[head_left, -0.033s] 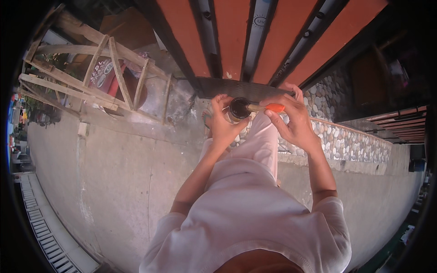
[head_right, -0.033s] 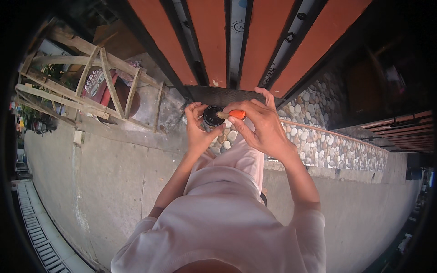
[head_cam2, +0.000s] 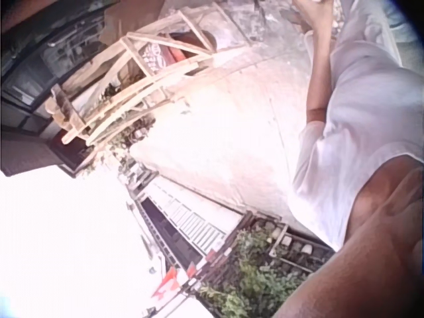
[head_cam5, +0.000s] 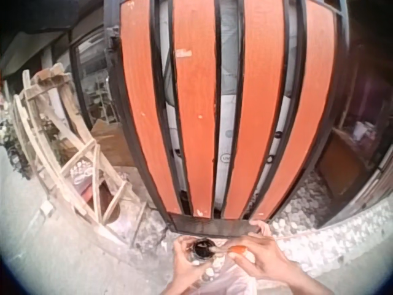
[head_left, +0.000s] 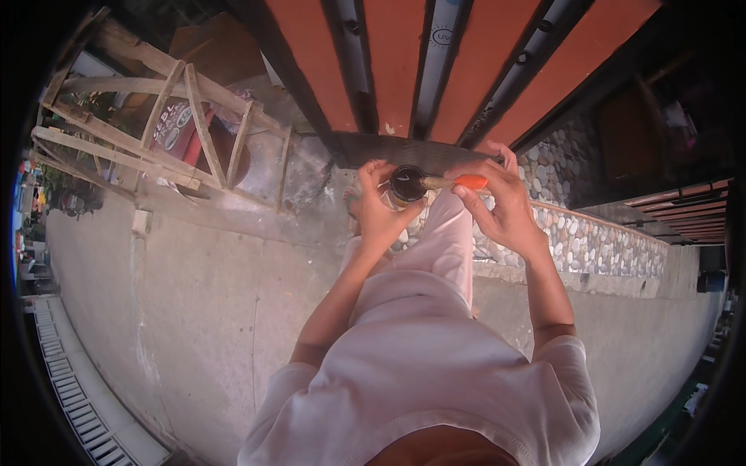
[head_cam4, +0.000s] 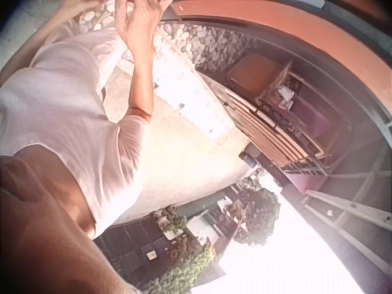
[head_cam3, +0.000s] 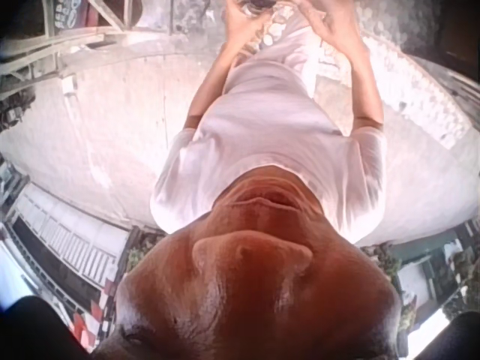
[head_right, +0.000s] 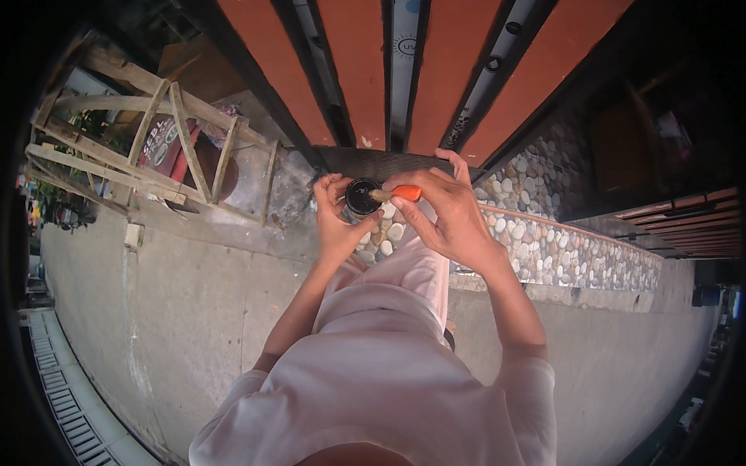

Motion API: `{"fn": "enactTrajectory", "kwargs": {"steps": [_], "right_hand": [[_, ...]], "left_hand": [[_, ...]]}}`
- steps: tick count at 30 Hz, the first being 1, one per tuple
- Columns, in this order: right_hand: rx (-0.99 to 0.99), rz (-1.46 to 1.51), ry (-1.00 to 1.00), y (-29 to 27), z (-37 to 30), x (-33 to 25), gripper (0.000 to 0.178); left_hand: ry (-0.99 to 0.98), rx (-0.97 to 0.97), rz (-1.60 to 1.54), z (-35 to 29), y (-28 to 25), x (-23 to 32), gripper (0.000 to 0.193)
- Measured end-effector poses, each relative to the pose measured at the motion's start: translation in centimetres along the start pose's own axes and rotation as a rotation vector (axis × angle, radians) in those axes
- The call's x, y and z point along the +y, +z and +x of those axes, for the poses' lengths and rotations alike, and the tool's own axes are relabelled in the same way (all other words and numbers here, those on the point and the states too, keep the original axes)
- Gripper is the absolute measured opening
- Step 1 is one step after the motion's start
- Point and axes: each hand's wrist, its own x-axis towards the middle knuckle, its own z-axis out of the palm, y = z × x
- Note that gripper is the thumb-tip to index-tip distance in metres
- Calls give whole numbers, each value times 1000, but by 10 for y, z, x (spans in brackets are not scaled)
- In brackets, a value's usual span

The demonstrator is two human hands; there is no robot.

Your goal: The person applies black paint to the metal frame of a gate using a brush, repeatedly dipping the tool into a small container held in the other hand.

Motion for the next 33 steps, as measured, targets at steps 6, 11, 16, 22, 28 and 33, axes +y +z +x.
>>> {"fn": "enactTrajectory", "kwargs": {"steps": [6, 11, 16, 22, 28, 33], "right_hand": [[-46, 113, 76, -12, -4, 7, 14], [-202, 57, 42, -26, 6, 1, 13], [-315, -10, -76, -42, 22, -1, 12], [-379, 34, -64, -57, 46, 0, 10], [-312, 55, -35, -60, 59, -1, 13], [-333, 206, 153, -58, 64, 3, 16]], "left_hand": [[7, 12, 18, 10, 1, 3, 88], [9, 4, 20, 21, -1, 6, 87], [10, -6, 93, 31, 1, 19, 86], [42, -22, 73, 35, 5, 16, 87], [38, -22, 66, 37, 7, 15, 89], [-1, -36, 26, 38, 11, 17, 88]]}}
